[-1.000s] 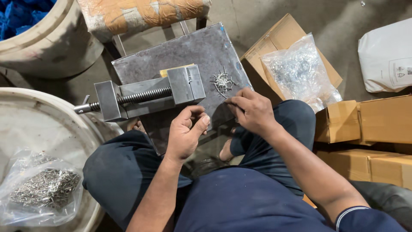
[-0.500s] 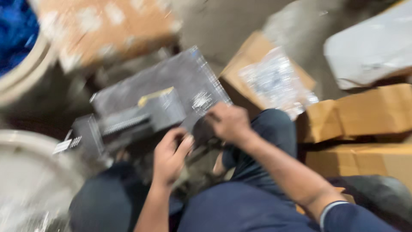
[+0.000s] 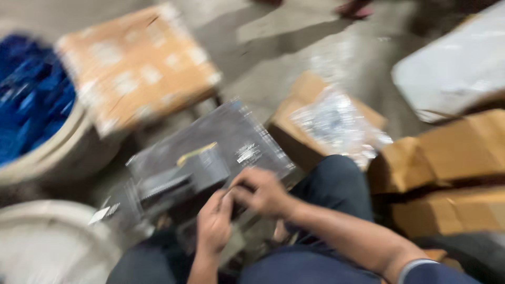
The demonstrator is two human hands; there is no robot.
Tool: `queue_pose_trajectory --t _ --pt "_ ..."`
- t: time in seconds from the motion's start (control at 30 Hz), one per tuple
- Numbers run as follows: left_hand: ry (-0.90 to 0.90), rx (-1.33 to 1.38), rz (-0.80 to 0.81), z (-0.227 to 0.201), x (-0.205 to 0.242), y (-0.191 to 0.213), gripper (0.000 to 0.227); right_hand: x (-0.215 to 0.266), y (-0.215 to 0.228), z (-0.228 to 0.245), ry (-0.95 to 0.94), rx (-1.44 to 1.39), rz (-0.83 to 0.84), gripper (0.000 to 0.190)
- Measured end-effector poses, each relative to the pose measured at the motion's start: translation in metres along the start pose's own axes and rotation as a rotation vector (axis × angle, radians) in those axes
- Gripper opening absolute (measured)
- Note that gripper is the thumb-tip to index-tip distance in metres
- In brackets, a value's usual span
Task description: The person sits on the floor and repeatedly picks up small metal fasteners from a plastic bag. They place each fastener into a metal jig, tighten the screw mechanism to secure it, and then remove the fastener to place it on a metal plate. The process is repeated continuously.
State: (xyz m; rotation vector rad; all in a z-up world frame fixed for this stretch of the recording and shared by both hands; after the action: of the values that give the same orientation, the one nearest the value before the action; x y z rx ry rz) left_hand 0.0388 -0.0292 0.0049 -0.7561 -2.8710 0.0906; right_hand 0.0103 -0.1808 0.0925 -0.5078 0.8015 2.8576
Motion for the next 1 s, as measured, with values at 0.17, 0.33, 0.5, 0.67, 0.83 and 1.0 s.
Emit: queue_pose_trajectory --t 0.17,0.33,0.5,0.67,0.83,1.0 --pt "-0.044 0.183 0.03 0.012 0.001 0.002 0.02 -0.008 -0.008 -0.015 -0.101 -0.093 0.209 0.013" --pt "0.136 0.476 0.012 0.018 0.001 0.0 0.022 -0.035 -0.002 0.014 0.149 0.166 0.138 0.011" --pt "0.154 0.495 0.026 0.019 -0.002 -0.001 0.025 -0.07 -0.003 0.025 0.265 0.334 0.117 0.01" --pt "0.163 0.456 0.023 0.026 -0.004 -0.001 0.026 -0.079 -0.006 0.026 0.264 0.298 0.161 0.01" --pt "0.13 0.452 0.038 0.025 -0.003 -0.002 0.025 -0.079 -0.009 0.028 0.292 0.352 0.176 0.009" --pt "0.123 0.459 0.043 0.019 -0.003 -0.002 0.026 -0.079 -0.008 0.029 0.327 0.391 0.195 0.012"
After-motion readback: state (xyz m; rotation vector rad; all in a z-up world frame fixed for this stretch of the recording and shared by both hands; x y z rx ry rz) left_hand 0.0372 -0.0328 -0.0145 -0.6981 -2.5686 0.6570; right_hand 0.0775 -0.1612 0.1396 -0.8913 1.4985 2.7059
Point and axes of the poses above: each hand's wrist, its own x-axis away from the middle knuckle, its own y-axis out of the back of the hand, z = x × y, the point moved 5 cm from there along -x, towards the middle knuckle, and after that the axes turned 7 degrees about y, right-handed, at the moved point
